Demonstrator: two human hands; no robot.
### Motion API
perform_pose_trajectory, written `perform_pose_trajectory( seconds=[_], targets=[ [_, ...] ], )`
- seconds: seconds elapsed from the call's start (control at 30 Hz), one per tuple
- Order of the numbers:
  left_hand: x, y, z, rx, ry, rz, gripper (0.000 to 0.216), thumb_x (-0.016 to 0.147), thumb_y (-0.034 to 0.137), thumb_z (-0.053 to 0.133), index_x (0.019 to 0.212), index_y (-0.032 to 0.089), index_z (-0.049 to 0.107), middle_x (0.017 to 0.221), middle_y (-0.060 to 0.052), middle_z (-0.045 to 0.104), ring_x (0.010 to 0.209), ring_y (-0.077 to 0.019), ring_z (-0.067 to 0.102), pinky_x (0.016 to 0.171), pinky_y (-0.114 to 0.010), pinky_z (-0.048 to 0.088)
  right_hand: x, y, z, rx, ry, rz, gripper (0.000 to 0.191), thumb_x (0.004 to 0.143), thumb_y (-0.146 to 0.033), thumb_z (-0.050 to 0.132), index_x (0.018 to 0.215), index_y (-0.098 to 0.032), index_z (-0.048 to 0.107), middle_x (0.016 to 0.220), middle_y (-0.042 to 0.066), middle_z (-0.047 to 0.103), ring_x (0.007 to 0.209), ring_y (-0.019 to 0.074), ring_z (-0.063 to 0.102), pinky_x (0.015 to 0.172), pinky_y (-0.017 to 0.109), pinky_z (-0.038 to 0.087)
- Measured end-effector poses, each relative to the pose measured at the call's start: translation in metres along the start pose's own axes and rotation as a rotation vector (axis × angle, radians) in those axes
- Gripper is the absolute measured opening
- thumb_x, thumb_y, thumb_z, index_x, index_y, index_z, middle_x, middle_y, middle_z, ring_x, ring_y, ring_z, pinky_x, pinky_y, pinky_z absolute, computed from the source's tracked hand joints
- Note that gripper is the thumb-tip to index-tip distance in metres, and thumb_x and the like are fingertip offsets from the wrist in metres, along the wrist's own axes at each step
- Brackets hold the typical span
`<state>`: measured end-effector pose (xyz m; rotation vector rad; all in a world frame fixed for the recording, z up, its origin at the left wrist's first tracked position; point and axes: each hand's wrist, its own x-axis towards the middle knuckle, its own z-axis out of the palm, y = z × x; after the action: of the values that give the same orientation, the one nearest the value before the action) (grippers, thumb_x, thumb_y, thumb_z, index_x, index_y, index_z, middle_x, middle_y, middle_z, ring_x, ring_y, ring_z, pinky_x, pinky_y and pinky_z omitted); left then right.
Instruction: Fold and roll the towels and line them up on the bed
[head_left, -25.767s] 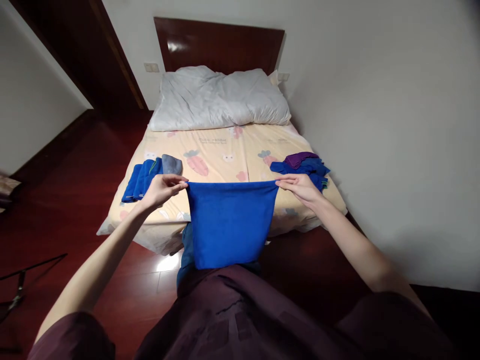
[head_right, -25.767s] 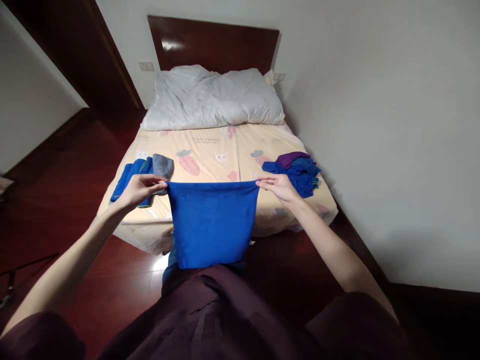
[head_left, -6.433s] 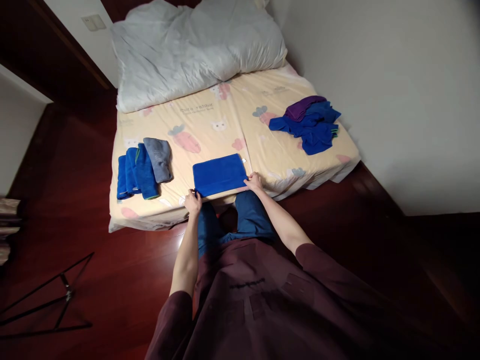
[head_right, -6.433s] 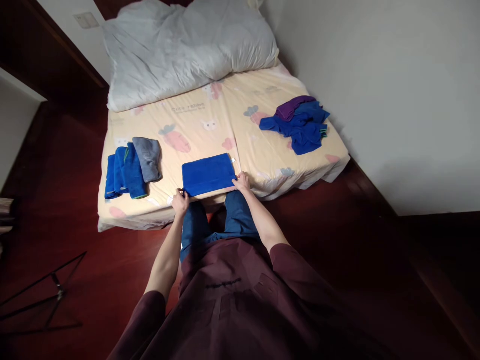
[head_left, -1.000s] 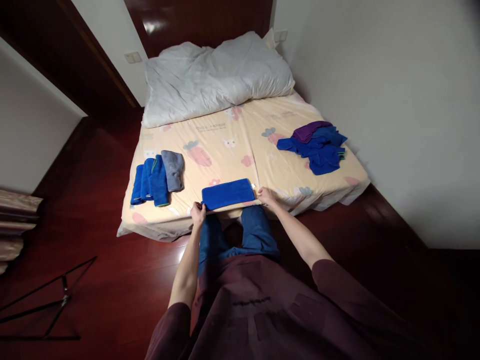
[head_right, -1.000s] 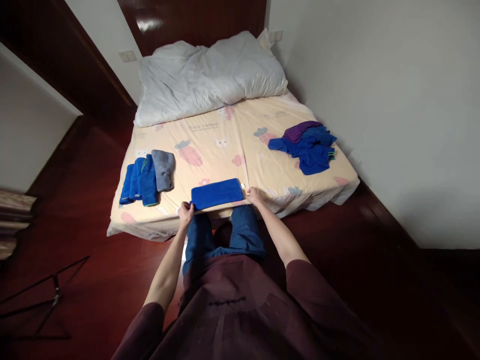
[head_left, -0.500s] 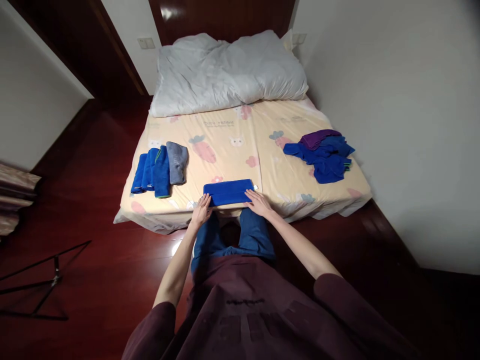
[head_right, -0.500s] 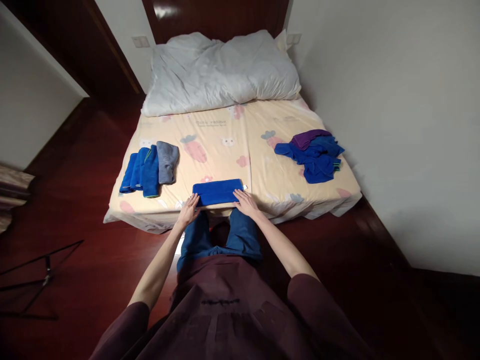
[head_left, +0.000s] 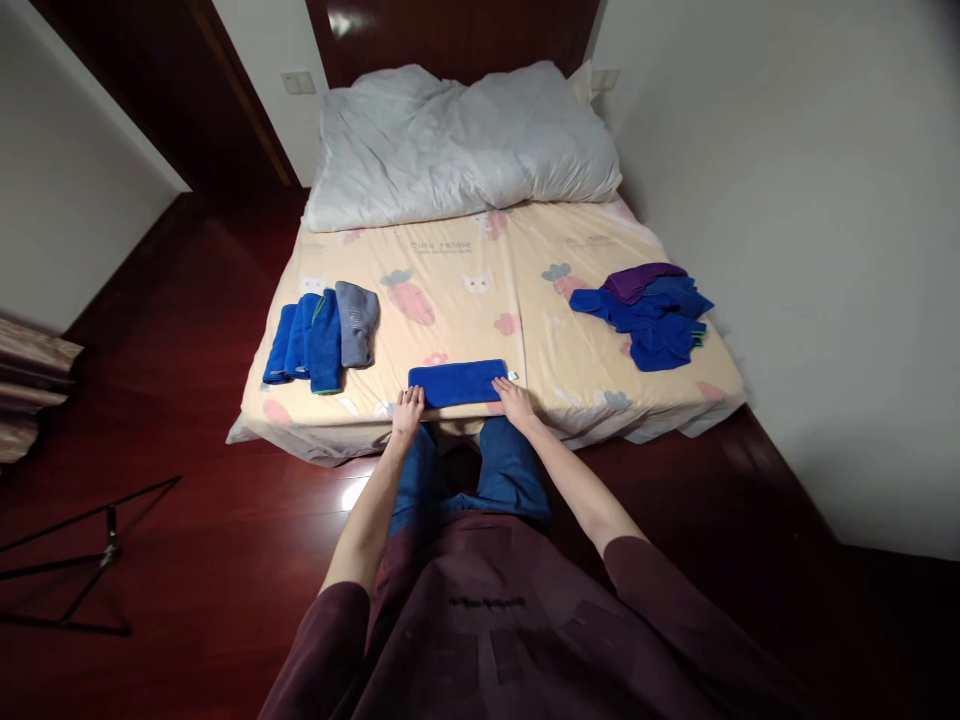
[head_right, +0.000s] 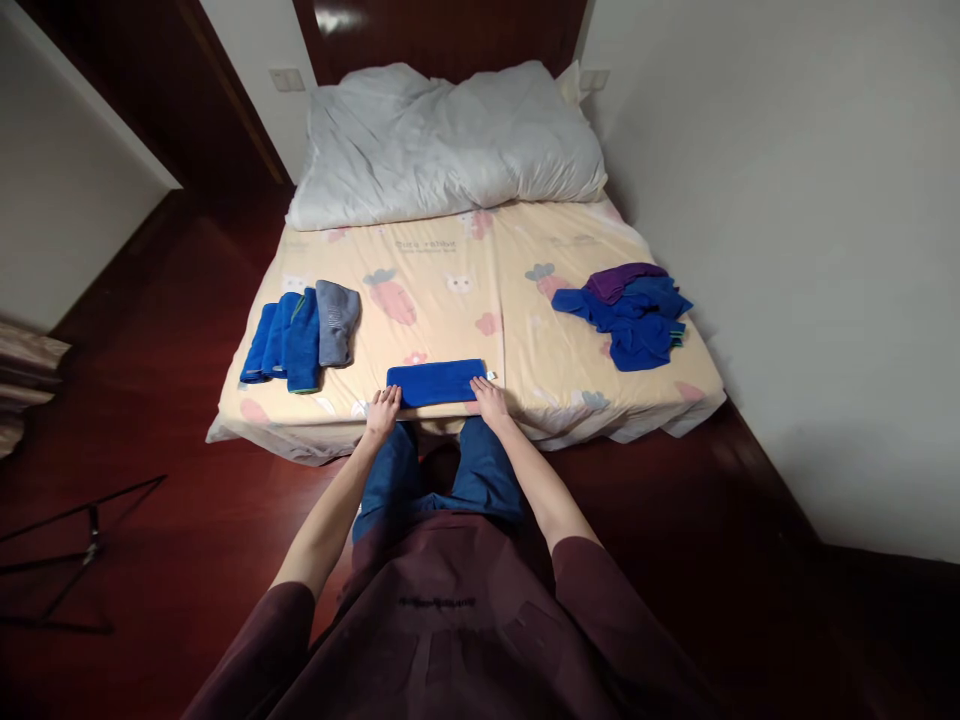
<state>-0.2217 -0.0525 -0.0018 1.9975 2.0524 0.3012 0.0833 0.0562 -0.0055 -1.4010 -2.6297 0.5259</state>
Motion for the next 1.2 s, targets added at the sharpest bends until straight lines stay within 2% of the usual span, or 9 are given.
perform_pose_trajectory(
  seconds=[0.17,0.33,0.43,0.53,0.67,0.8,0.93,1.2],
  targets=[
    [0.003,-0.003,-0.002,0.007,-0.006,0.041,0.066,0.087,0.003,0.039,0.151,0.01,0.05,0.154,-0.023,0.051,0.146,-0.0316,0.047,0.123,-0.05,0.031,0.003,-0.001,0.004,0.021,-0.002,0.03,0.066,0.09,-0.001,0.044,0.153,-0.017,0.052,0.158,0.012,0.049,0.151,0.0239,0.042,0.126,0.045,0.037],
    [-0.006,-0.009,-0.002,0.0,0.021,0.074,0.068,0.086,0.003,0.04,0.153,0.013,0.048,0.157,-0.018,0.049,0.149,-0.0291,0.043,0.123,-0.047,0.03,-0.001,-0.001,0.008,0.033,0.082,0.006,0.068,0.09,-0.001,0.04,0.155,-0.021,0.05,0.155,0.007,0.053,0.15,0.0197,0.043,0.127,0.044,0.037],
    [-0.015,-0.014,-0.005,0.01,0.002,0.094,0.066,0.088,0.004,0.037,0.152,0.015,0.05,0.157,-0.016,0.049,0.149,-0.0281,0.043,0.124,-0.047,0.028,-0.012,0.001,0.008,0.017,0.084,-0.037,0.065,0.089,-0.002,0.043,0.15,-0.018,0.056,0.155,0.007,0.053,0.149,0.0205,0.045,0.126,0.04,0.038],
    [-0.026,-0.019,-0.007,0.008,-0.019,0.129,0.067,0.088,0.002,0.036,0.151,0.017,0.052,0.159,-0.013,0.048,0.15,-0.0269,0.043,0.124,-0.047,0.029,-0.029,0.004,0.009,0.002,0.076,-0.063,0.068,0.085,0.001,0.043,0.149,-0.017,0.058,0.154,0.008,0.054,0.148,0.0219,0.047,0.125,0.042,0.04],
    [-0.03,-0.022,-0.009,-0.054,-0.018,0.124,0.07,0.085,0.0,0.041,0.149,0.021,0.055,0.156,-0.011,0.051,0.147,-0.0243,0.047,0.12,-0.044,0.036,-0.043,0.006,0.012,0.04,0.097,-0.071,0.075,0.08,0.004,0.043,0.15,-0.019,0.057,0.152,0.006,0.056,0.146,0.0207,0.049,0.125,0.044,0.04],
    [-0.021,-0.021,-0.011,-0.106,-0.037,0.068,0.07,0.081,-0.003,0.043,0.145,0.022,0.06,0.151,-0.009,0.057,0.14,-0.0232,0.055,0.118,-0.04,0.041,-0.04,0.008,0.012,0.095,0.093,-0.055,0.07,0.078,0.005,0.044,0.144,-0.013,0.061,0.15,0.008,0.058,0.144,0.019,0.051,0.126,0.038,0.038],
    [-0.019,-0.023,-0.012,-0.133,-0.024,0.076,0.074,0.079,-0.005,0.042,0.145,0.021,0.061,0.15,-0.007,0.058,0.141,-0.0216,0.054,0.119,-0.038,0.041,-0.036,0.013,0.014,0.164,0.125,-0.059,0.071,0.076,0.006,0.044,0.142,-0.013,0.064,0.146,0.009,0.063,0.141,0.0197,0.054,0.126,0.04,0.039],
    [-0.029,-0.028,-0.008,-0.088,-0.001,0.096,0.068,0.086,-0.001,0.041,0.149,0.02,0.056,0.153,-0.009,0.056,0.143,-0.023,0.05,0.118,-0.043,0.042,-0.034,0.029,0.023,0.356,0.197,-0.041,0.071,0.074,0.005,0.049,0.136,-0.022,0.069,0.137,0.007,0.068,0.132,0.023,0.061,0.122,0.047,0.043]
  ],
)
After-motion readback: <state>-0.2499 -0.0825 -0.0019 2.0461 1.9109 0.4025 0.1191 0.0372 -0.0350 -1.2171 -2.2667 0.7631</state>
